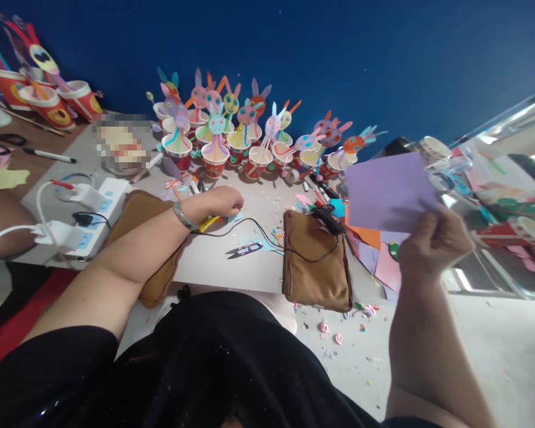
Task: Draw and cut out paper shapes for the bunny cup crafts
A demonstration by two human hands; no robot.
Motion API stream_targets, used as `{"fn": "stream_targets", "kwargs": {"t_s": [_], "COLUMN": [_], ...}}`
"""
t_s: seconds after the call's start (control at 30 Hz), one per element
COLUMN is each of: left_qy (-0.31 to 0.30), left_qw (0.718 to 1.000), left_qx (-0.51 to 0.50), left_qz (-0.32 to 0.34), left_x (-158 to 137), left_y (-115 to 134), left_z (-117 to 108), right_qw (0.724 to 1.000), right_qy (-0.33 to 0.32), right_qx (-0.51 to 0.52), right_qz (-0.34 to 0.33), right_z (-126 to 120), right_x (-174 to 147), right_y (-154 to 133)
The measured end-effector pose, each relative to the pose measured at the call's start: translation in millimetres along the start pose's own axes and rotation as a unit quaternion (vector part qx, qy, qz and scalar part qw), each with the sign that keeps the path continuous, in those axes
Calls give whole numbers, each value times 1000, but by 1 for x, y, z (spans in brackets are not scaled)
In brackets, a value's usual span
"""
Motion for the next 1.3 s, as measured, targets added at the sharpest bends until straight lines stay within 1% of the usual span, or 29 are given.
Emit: {"fn": "stream_targets", "kwargs": {"t_s": [0.03,0.07,0.1,0.13,0.17,0.2,0.27,0.3,0.33,0.4,0.43,0.53,0.6,0.63,0.67,0.73,0.77,0.8,0.83,0.87,0.9,0.93,0.97,1.0,1.03,1.07,1.1,1.2,1.3], "left_qy": [-8,-11,-7,8,29,49,79,92,103,115,113,82,81,89,98,108,111,113,114,117,121,126,129,131,131,128,126,123,118], "left_qw": [1000,1000,998,994,986,970,924,904,893,896,901,904,899,894,887,873,867,862,859,854,848,841,835,830,825,821,817,813,824], "left_qx": [-8,-25,-54,-99,-157,-225,-357,-401,-421,-408,-394,-389,-396,-399,-403,-413,-419,-426,-433,-441,-450,-457,-463,-468,-473,-479,-485,-493,-476], "left_qz": [-2,-8,-19,-36,-55,-75,-110,-118,-121,-131,-140,-160,-171,-184,-203,-234,-244,-249,-249,-251,-255,-260,-266,-274,-281,-284,-285,-285,-284], "left_x": [1,1,2,3,4,4,3,3,2,1,0,2,2,2,0,-3,-5,-5,-6,-6,-6,-6,-7,-7,-7,-7,-6,-5,-4], "left_y": [0,-2,-4,-7,-12,-17,-27,-31,-33,-37,-39,-39,-38,-40,-43,-48,-50,-52,-54,-56,-58,-61,-63,-65,-66,-66,-66,-63,-61], "left_z": [0,0,-2,-6,-11,-14,-16,-17,-18,-19,-18,-9,-7,-7,-8,-9,-9,-9,-9,-9,-8,-7,-5,-3,-1,1,3,6,6], "right_qw": [998,992,980,961,937,909,886,865,850,831,830,847,872,890,909,941,946,943,934,917,890,855,810,767,738,721,721,743,732], "right_qy": [-25,-69,-123,-188,-248,-303,-350,-386,-409,-442,-449,-447,-420,-396,-364,-295,-273,-269,-280,-311,-359,-410,-464,-503,-523,-532,-532,-545,-585], "right_qx": [56,107,154,194,234,267,285,297,308,311,306,273,242,222,201,153,138,133,135,143,158,174,188,202,213,215,206,143,110], "right_qz": [-8,2,27,53,80,102,105,118,128,131,123,92,67,47,19,-61,-109,-147,-177,-205,-233,-264,-305,-344,-370,-387,-393,-363,-331], "right_z": [13,30,50,74,97,119,150,168,183,209,220,245,252,250,244,220,207,195,185,179,176,174,172,170,168,168,171,192,205], "right_x": [-3,-6,-10,-16,-22,-30,-35,-40,-43,-46,-46,-40,-34,-30,-26,-23,-26,-33,-42,-54,-71,-89,-112,-132,-148,-160,-168,-179,-189], "right_y": [-14,-26,-34,-43,-52,-62,-80,-86,-92,-100,-104,-108,-109,-111,-115,-130,-141,-153,-163,-174,-185,-197,-209,-219,-226,-231,-232,-226,-220]}}
Point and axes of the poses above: each hand's wrist, its own x-axis towards the middle knuckle, its own z-axis out of the palm, y = z × x, the point moved 10 cm from there along x, towards the middle knuckle, and after that the axes turned 4 degrees about x, right-handed, at the moved point
